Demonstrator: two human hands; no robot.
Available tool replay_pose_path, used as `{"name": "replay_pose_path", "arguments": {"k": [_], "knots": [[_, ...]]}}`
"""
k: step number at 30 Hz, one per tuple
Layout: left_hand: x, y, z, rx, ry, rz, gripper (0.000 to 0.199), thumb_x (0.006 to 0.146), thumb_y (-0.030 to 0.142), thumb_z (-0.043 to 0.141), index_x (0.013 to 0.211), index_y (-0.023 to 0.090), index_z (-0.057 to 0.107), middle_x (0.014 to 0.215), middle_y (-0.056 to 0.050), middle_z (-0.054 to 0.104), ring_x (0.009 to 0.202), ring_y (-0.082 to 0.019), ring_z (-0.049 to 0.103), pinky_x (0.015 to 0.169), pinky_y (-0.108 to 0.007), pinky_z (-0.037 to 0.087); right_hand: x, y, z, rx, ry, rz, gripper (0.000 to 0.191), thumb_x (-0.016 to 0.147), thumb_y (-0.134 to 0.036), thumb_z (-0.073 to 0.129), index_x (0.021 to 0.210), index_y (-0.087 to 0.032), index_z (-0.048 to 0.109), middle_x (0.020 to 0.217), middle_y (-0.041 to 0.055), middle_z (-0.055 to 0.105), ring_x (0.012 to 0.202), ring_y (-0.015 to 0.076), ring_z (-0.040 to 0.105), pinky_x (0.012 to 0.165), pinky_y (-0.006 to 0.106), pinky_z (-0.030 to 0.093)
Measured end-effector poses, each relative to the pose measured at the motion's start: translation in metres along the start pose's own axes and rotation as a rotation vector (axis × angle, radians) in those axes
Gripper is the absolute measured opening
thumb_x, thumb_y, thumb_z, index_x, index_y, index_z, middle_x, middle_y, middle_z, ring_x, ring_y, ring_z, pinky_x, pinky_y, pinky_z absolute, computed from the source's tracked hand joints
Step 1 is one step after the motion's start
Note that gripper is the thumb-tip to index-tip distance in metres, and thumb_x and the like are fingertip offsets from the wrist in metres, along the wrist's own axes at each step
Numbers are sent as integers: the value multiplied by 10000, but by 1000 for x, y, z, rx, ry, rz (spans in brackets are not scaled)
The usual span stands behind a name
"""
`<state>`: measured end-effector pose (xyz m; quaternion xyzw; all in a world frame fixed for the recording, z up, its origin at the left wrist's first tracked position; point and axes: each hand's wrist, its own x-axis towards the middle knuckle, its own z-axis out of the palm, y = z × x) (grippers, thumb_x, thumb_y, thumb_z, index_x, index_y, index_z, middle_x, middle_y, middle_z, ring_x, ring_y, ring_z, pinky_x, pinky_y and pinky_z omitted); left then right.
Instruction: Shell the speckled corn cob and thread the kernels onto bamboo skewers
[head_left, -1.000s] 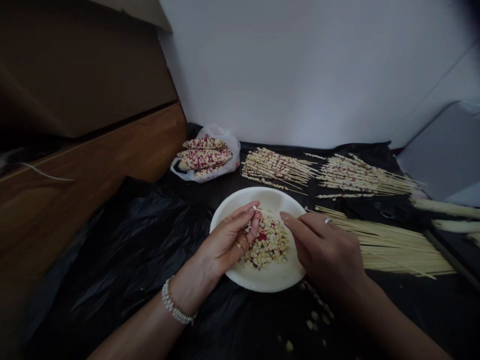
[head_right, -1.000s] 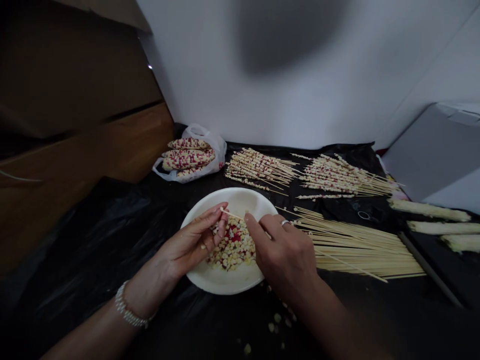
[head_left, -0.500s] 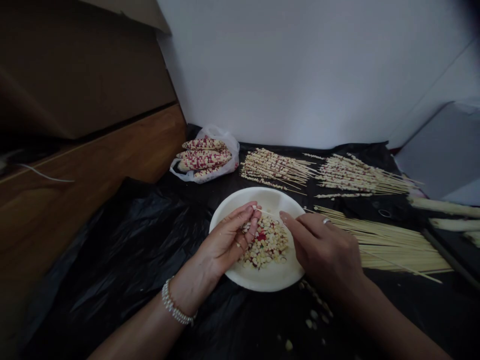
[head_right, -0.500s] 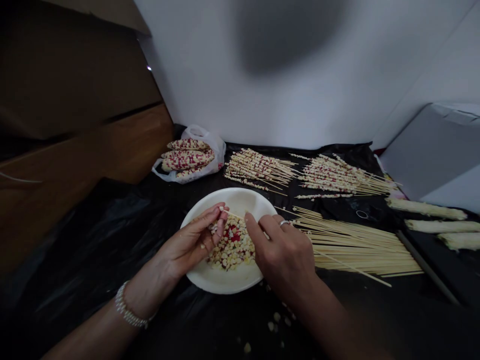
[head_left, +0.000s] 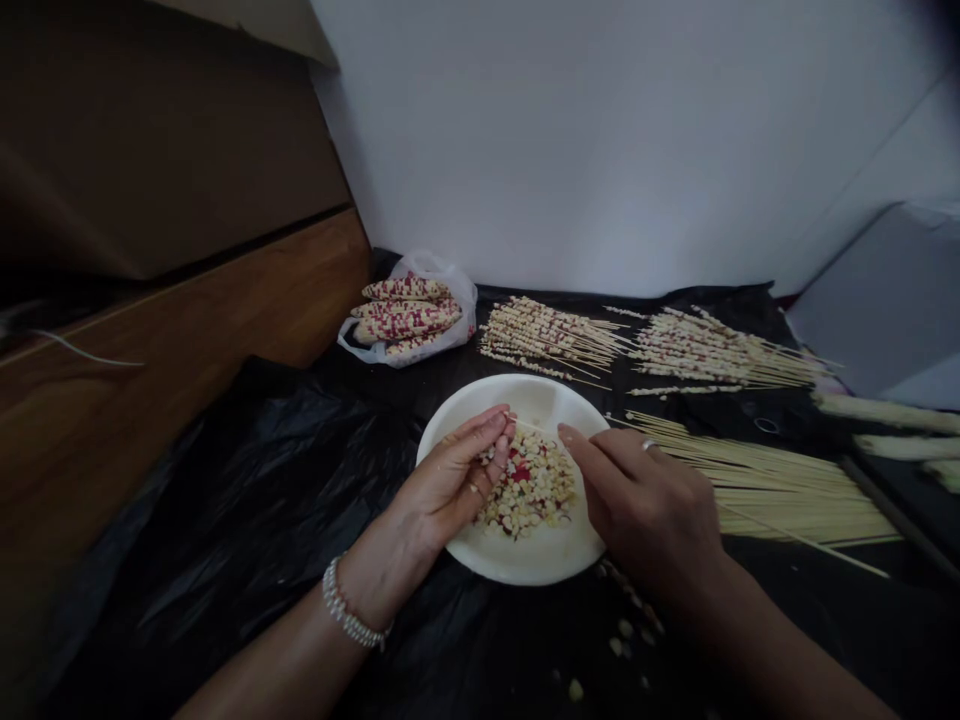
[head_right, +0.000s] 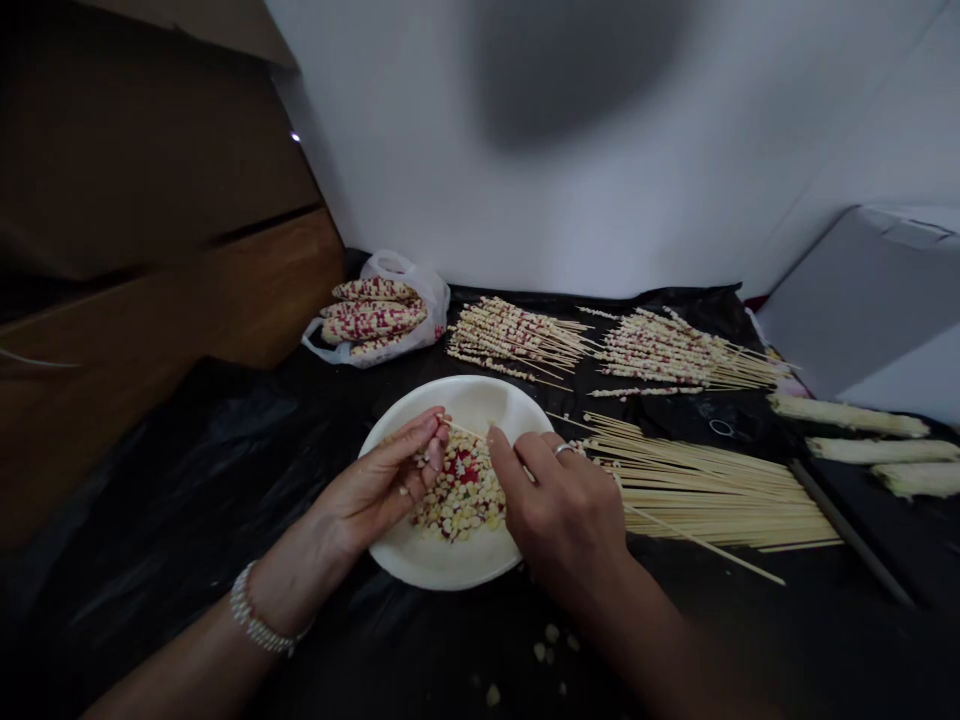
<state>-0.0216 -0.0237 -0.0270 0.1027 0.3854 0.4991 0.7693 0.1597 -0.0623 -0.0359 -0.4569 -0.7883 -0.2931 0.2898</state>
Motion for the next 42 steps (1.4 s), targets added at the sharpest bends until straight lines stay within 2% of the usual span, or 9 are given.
{"name": "replay_pose_path", "arguments": {"k": [11, 18, 22, 27, 31, 34, 37, 39, 42], "knots": [[6, 0, -9, 25, -116, -55, 183, 735, 0, 645, 889, 91, 684, 795, -41, 688, 702, -79, 654, 651, -136, 536, -1, 4, -1, 30, 30, -69, 294, 810, -92, 550, 1090, -132, 631, 741, 21, 628, 648, 142, 475, 570, 276, 319], [4, 1, -6, 78, -130, -34, 126, 748, 28, 647, 842, 97, 693, 773, -38, 689, 691, -66, 647, 667, -121, 523, -4, -3, 2, 39, 50, -57, 318, 792, -62, 560, 1101, -107, 619, 758, 44, 630, 663, 147, 502, 565, 277, 323], [1, -6, -7, 134, -178, -84, 118, 723, 39, 678, 829, 89, 692, 771, -35, 687, 656, -63, 635, 656, -129, 518, -3, -9, 1, 74, 35, -46, 289, 809, -63, 539, 1084, -84, 623, 745, 47, 625, 678, 145, 517, 576, 272, 335], [-4, -17, -5, 126, -192, -140, 131, 706, 16, 683, 811, 95, 679, 812, -34, 692, 738, -85, 656, 732, -150, 517, -3, -15, 2, 75, 2, -25, 283, 829, -80, 521, 1093, -87, 622, 728, 33, 617, 635, 128, 498, 581, 266, 335], [-3, -14, -1, 53, -161, -140, 142, 763, 29, 630, 890, 83, 663, 886, -59, 694, 796, -99, 662, 780, -166, 514, -3, -10, 5, 77, -57, 23, 274, 860, -119, 482, 1089, -122, 632, 738, 33, 610, 664, 125, 518, 573, 256, 325], [-1, -7, 0, -15, -149, -140, 144, 843, 141, 566, 940, 64, 639, 920, -100, 686, 864, -140, 662, 847, -233, 513, -3, -5, 6, 23, -91, 56, 325, 838, -118, 479, 1124, -167, 625, 766, 29, 611, 663, 127, 516, 557, 256, 308], [1, -1, -2, -78, -176, -214, 276, 877, 255, 518, 1033, 45, 606, 960, -143, 674, 994, -210, 637, 906, -308, 493, -4, -3, 7, -1, -146, 104, 421, 813, -101, 472, 1200, -223, 583, 758, 6, 591, 615, 114, 483, 526, 254, 280], [2, 0, -3, -107, -173, -222, 321, 882, 235, 482, 1122, 39, 567, 1049, -173, 657, 1065, -247, 609, 945, -361, 470, -4, -2, 8, -12, -167, 115, 463, 811, -90, 456, 1240, -235, 551, 743, -1, 575, 590, 106, 459, 509, 257, 258], [3, -1, -3, -88, -129, -194, 381, 852, 74, 429, 1224, 33, 501, 1140, -196, 626, 1086, -253, 603, 954, -379, 469, -5, -2, 9, -21, -172, 89, 462, 818, -91, 440, 1254, -212, 535, 743, 3, 573, 586, 106, 453, 498, 261, 246]]}}
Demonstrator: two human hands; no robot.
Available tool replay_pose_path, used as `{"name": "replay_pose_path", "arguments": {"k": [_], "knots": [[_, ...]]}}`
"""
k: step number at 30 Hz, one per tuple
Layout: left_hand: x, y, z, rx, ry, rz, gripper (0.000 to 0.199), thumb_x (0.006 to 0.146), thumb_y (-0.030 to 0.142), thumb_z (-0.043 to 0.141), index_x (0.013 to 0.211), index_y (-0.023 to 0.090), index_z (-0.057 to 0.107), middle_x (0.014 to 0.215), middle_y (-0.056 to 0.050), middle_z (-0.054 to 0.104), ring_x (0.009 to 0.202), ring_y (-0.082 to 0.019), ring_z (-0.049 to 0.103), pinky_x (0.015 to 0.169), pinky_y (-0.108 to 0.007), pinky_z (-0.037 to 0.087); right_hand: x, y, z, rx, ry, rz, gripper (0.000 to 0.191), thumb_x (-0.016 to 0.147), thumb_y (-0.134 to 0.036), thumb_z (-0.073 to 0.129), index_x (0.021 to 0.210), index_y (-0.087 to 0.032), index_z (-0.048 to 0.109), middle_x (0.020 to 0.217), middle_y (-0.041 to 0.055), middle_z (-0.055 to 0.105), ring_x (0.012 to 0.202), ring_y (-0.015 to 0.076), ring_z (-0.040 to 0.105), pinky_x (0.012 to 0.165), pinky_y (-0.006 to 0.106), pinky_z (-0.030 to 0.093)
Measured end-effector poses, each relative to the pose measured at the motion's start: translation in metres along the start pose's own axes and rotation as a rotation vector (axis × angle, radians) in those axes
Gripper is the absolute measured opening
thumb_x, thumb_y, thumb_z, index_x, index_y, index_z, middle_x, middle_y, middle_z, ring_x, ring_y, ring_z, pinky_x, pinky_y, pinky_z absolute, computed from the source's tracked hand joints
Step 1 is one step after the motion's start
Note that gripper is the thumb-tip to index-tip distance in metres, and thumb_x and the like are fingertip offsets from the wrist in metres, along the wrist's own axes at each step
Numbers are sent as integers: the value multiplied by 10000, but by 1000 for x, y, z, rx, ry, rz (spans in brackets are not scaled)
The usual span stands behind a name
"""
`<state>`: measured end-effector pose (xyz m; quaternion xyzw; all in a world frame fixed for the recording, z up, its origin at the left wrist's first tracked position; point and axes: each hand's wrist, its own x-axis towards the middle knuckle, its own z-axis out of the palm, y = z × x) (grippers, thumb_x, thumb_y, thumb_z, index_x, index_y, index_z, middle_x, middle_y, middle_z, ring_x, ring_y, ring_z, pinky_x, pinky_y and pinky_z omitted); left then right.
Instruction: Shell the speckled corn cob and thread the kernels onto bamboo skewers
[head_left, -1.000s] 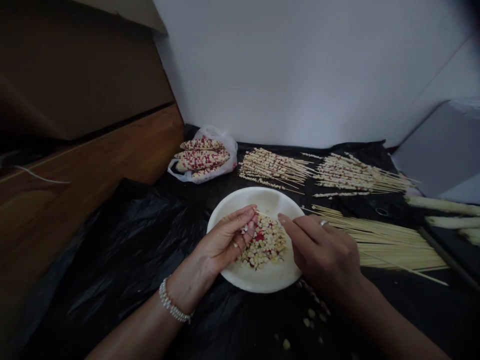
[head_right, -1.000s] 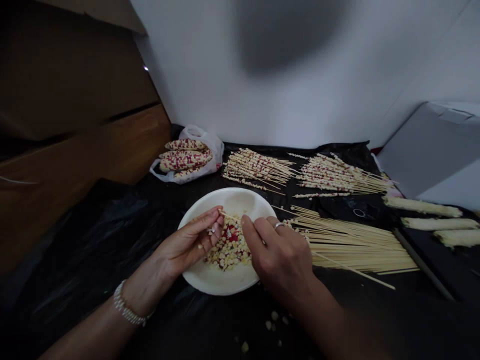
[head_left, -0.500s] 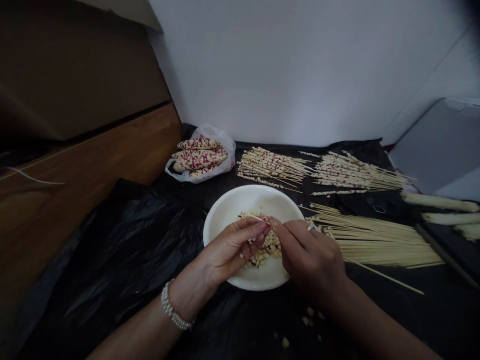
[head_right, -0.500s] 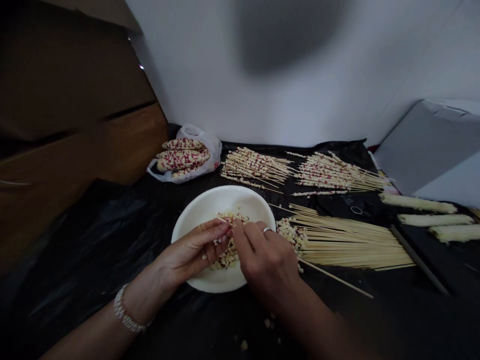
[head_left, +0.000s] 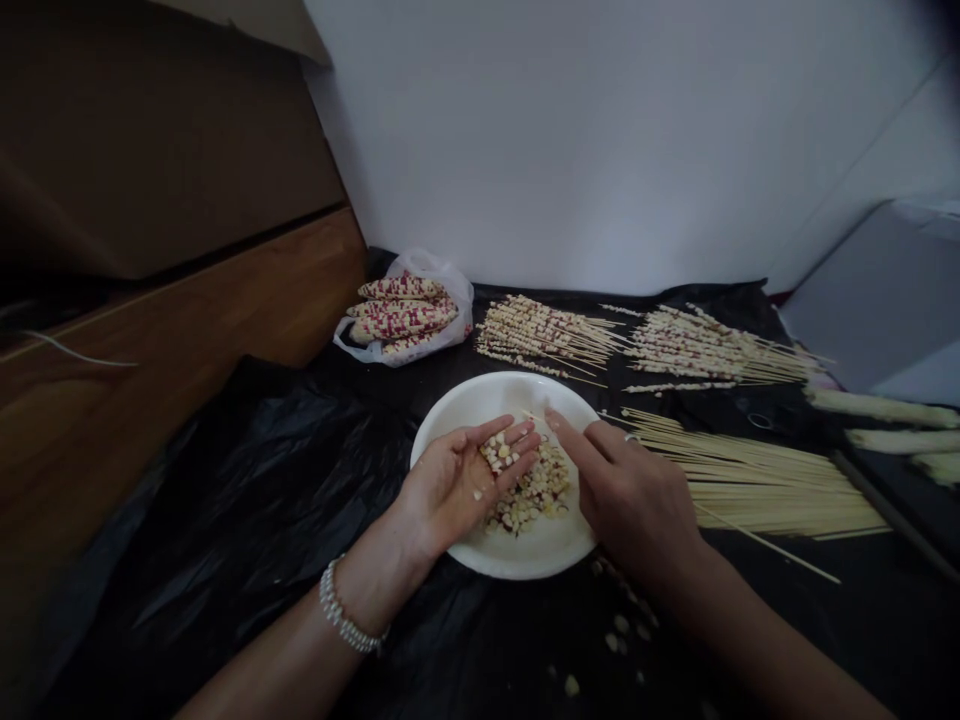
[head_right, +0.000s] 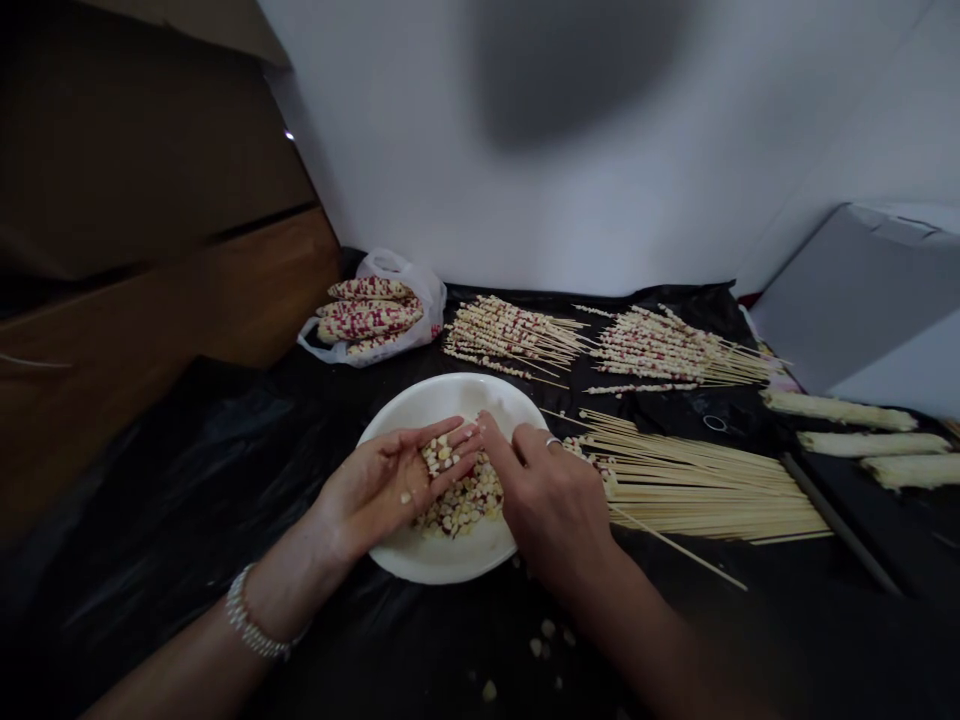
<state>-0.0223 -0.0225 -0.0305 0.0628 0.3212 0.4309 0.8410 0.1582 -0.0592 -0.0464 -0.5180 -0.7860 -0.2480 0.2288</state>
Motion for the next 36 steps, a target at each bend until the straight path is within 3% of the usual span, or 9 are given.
{"name": "replay_pose_path", "arguments": {"k": [6, 13, 17, 24, 29, 36], "knots": [[0, -5, 1, 58, -21, 40, 445, 780, -83, 440, 1205, 21, 517, 1128, -197, 634, 1035, -225, 638, 884, -295, 529, 0, 2, 2, 24, 41, -18, 377, 840, -117, 450, 1186, -183, 586, 737, 10, 584, 607, 108, 489, 509, 252, 275], [1, 0, 0, 65, 37, 110, 211, 816, -18, 499, 989, 38, 607, 1040, -171, 667, 986, -213, 658, 836, -272, 554, 1, 3, 0, 46, 108, -29, 390, 816, -105, 488, 1188, -177, 582, 780, 13, 616, 596, 107, 470, 524, 254, 289], [0, 5, -1, 66, 54, 189, 174, 818, -11, 512, 916, 56, 638, 961, -136, 684, 933, -186, 670, 825, -261, 556, 3, 5, -3, 63, 178, -60, 352, 815, -88, 494, 1148, -141, 596, 770, 24, 628, 614, 105, 497, 543, 246, 316], [-2, 5, 2, 102, 85, 198, 226, 815, -10, 529, 981, 68, 663, 850, -80, 679, 727, -82, 660, 694, -136, 548, 5, 4, -6, 112, 219, -95, 298, 810, -81, 496, 1075, -133, 622, 733, 16, 626, 616, 101, 496, 539, 249, 322], [-2, 5, 1, 97, 95, 194, 142, 812, 39, 570, 895, 82, 678, 799, -53, 675, 654, -62, 645, 597, -105, 536, 4, 2, -8, 118, 201, -130, 329, 804, -88, 532, 1113, -152, 622, 753, 7, 634, 614, 108, 487, 552, 262, 324], [0, 3, -2, 141, 105, 242, 197, 781, 39, 614, 947, 116, 686, 938, -75, 700, 763, -90, 672, 667, -127, 556, 3, 2, -5, 117, 193, -130, 336, 800, -93, 548, 1122, -147, 626, 750, 9, 628, 612, 113, 491, 545, 264, 326]]}}
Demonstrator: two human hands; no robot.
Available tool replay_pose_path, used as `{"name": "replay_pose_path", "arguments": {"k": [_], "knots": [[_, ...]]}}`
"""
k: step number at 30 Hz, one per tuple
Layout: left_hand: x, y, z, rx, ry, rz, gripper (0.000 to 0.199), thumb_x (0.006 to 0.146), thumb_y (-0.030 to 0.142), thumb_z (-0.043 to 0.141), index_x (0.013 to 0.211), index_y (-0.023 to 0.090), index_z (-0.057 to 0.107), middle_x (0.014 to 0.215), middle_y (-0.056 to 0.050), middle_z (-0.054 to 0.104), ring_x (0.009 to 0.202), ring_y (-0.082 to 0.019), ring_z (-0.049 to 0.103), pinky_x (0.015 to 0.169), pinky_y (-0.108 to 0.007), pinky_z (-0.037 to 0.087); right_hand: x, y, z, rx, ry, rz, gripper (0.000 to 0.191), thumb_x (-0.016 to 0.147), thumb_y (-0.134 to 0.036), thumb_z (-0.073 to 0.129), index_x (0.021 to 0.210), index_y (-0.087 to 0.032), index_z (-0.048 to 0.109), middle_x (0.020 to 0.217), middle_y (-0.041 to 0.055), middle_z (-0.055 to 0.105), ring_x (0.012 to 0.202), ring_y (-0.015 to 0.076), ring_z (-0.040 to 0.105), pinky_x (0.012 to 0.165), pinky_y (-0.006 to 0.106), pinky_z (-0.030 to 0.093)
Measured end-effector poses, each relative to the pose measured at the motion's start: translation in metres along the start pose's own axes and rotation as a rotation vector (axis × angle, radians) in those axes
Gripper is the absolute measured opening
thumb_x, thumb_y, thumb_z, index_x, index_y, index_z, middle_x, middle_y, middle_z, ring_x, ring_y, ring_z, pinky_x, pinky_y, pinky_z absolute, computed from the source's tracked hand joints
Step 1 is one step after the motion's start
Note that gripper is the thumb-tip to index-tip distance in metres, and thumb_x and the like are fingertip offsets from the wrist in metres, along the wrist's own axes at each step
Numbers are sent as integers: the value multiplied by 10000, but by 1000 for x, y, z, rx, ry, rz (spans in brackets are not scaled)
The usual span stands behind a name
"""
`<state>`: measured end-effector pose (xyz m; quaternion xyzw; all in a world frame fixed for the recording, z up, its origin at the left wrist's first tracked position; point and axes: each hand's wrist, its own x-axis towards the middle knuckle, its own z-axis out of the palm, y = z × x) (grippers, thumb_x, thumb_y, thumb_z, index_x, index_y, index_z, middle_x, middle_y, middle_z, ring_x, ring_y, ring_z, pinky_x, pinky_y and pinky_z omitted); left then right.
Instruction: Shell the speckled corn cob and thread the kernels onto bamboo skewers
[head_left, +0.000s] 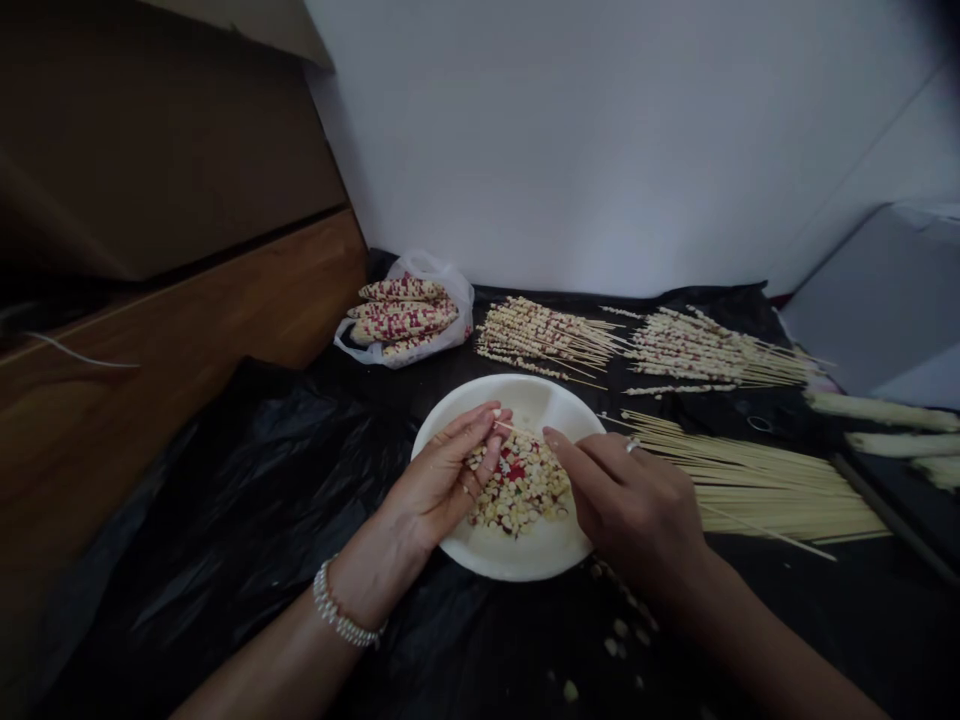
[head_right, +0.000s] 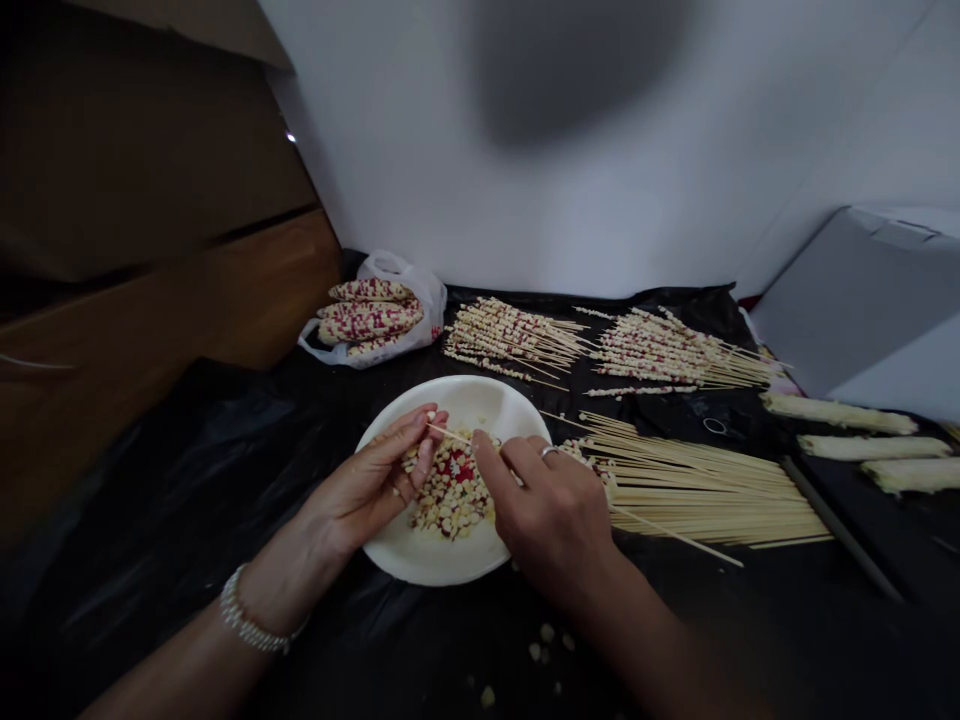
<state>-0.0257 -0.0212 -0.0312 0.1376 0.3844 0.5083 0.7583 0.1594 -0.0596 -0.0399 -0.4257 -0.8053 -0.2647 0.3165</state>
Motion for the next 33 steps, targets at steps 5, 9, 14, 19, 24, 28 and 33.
{"name": "replay_pose_path", "arguments": {"k": [5, 9, 14, 19, 24, 28, 33], "knots": [[-1, 1, 3, 17, 16, -2, 179, 773, 37, 625, 927, 99, 692, 909, -75, 705, 780, -111, 680, 699, -151, 562, -2, 1, 1, -29, -22, 20, 331, 803, -103, 546, 1119, -154, 628, 755, 14, 628, 613, 116, 502, 538, 268, 327], [-2, 2, 4, -2, -1, -12, 147, 796, 68, 611, 908, 102, 698, 896, -74, 708, 778, -109, 681, 728, -166, 561, -3, 1, 2, -36, -37, 30, 337, 809, -100, 523, 1126, -157, 623, 758, 18, 626, 632, 114, 516, 538, 264, 331], [-2, 2, 3, 1, -5, -10, 151, 772, 56, 636, 904, 95, 698, 885, -70, 710, 778, -107, 680, 734, -159, 557, -2, 0, 1, -44, -13, 19, 329, 807, -106, 532, 1119, -149, 627, 750, 13, 629, 626, 105, 512, 543, 260, 335], [-1, 1, 3, -24, 21, -15, 149, 775, 39, 622, 898, 82, 694, 884, -79, 710, 767, -108, 681, 710, -156, 563, -1, -1, 0, -29, 5, 17, 321, 818, -108, 526, 1123, -141, 622, 764, 16, 635, 637, 108, 515, 554, 261, 344], [-1, 1, 4, -6, 2, -9, 159, 777, 43, 623, 911, 87, 695, 910, -76, 710, 786, -109, 678, 724, -159, 563, -1, -2, 0, -45, -19, 11, 308, 826, -111, 528, 1116, -142, 629, 762, 19, 636, 646, 121, 516, 563, 272, 341], [-2, 0, 4, 3, 5, -6, 176, 762, 36, 639, 924, 80, 692, 918, -77, 710, 787, -105, 678, 731, -153, 557, -1, -3, 0, -71, -17, 14, 303, 824, -110, 539, 1108, -153, 636, 744, 11, 636, 601, 119, 490, 541, 276, 320], [-3, 0, 4, 1, 22, -10, 179, 747, 20, 645, 898, 100, 698, 907, -74, 717, 793, -111, 680, 710, -157, 559, -1, -6, 0, -59, -23, 37, 299, 822, -108, 537, 1103, -135, 635, 738, 22, 633, 629, 125, 514, 542, 275, 327]]}}
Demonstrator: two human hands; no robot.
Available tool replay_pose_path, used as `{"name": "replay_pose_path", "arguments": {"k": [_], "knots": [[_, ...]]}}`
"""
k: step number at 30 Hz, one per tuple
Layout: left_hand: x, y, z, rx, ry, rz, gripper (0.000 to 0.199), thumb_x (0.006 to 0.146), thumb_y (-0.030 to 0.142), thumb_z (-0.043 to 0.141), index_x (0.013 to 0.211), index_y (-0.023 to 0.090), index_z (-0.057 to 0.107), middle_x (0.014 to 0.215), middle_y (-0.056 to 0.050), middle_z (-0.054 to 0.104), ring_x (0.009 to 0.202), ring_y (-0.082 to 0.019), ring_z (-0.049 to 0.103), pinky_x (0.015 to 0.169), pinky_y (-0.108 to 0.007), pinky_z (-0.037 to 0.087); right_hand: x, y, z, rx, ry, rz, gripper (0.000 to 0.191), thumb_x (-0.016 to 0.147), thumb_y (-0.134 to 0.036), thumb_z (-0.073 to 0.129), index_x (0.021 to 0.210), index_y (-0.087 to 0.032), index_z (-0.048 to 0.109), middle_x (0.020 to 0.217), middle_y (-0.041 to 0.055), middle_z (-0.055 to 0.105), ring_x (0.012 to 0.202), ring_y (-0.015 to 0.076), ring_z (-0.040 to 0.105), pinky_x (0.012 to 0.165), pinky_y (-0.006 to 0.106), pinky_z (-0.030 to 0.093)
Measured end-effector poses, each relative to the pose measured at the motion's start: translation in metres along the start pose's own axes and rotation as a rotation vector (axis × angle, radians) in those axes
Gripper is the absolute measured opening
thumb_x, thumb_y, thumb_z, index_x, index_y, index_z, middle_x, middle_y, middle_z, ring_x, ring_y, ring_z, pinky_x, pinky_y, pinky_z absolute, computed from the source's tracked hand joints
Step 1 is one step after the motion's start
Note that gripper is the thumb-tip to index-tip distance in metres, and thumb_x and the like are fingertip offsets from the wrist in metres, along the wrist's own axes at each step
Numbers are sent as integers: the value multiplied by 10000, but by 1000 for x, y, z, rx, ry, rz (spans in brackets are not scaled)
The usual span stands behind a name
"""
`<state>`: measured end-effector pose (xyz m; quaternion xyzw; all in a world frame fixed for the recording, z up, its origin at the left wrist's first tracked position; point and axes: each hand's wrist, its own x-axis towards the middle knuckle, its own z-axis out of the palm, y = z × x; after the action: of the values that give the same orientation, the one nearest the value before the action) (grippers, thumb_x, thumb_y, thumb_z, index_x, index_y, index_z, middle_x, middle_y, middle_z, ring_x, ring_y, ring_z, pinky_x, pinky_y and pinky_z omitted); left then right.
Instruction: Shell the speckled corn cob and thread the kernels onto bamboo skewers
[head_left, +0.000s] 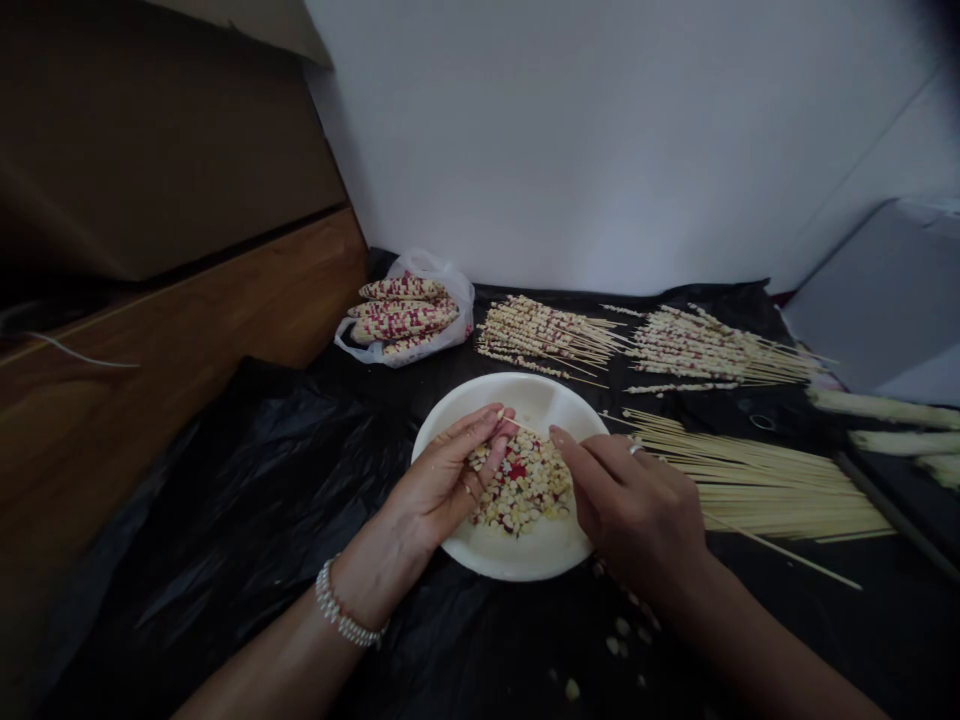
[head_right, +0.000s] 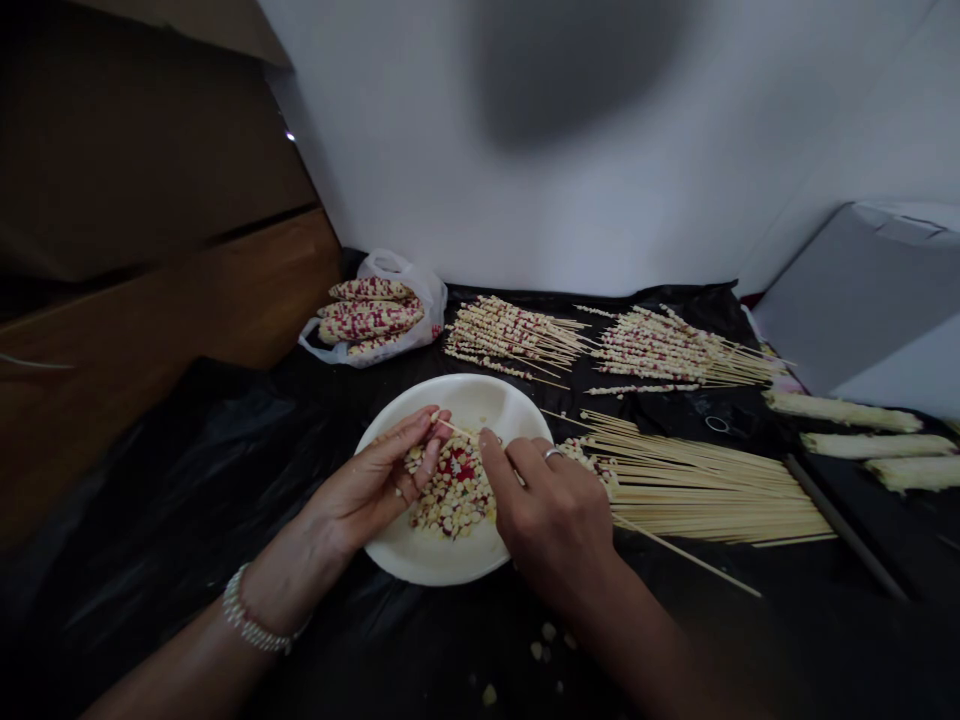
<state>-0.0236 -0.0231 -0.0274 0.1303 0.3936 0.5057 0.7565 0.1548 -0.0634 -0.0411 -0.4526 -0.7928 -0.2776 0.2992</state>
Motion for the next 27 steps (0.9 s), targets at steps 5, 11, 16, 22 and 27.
{"name": "replay_pose_path", "arguments": {"k": [5, 11, 16, 22, 27], "knots": [[0, -1, -1, 27, -9, 11, 177, 751, 29, 643, 891, 121, 702, 922, -55, 721, 800, -95, 676, 730, -148, 544, 0, -1, -1, 8, 10, -7, 288, 833, -102, 516, 1091, -130, 640, 729, 26, 628, 623, 125, 520, 529, 279, 323], [2, -4, -2, 83, -21, 17, 158, 756, 69, 660, 902, 112, 703, 925, -53, 717, 793, -85, 668, 748, -139, 533, -3, -2, 0, -17, -43, -21, 316, 836, -106, 516, 1134, -126, 620, 749, 36, 625, 638, 137, 528, 534, 290, 316], [1, -4, -2, 83, -30, 9, 205, 765, 72, 650, 959, 118, 699, 874, -51, 708, 766, -87, 664, 725, -151, 545, -5, -4, 3, 7, -32, -12, 318, 839, -97, 511, 1140, -116, 612, 758, 43, 628, 655, 136, 537, 540, 280, 328], [2, -4, 0, 47, -27, 49, 147, 770, 73, 642, 903, 87, 703, 797, -49, 680, 723, -78, 650, 692, -136, 547, -2, 0, 2, 47, 5, -10, 289, 844, -104, 511, 1113, -96, 617, 778, 55, 643, 695, 136, 550, 576, 263, 356], [2, 0, 1, 1, -1, 92, 152, 789, 46, 601, 901, 81, 698, 795, -63, 675, 692, -79, 643, 642, -133, 550, -2, 1, 1, 27, 20, 2, 249, 834, -105, 516, 1054, -97, 633, 752, 52, 642, 653, 134, 536, 558, 264, 345]]}}
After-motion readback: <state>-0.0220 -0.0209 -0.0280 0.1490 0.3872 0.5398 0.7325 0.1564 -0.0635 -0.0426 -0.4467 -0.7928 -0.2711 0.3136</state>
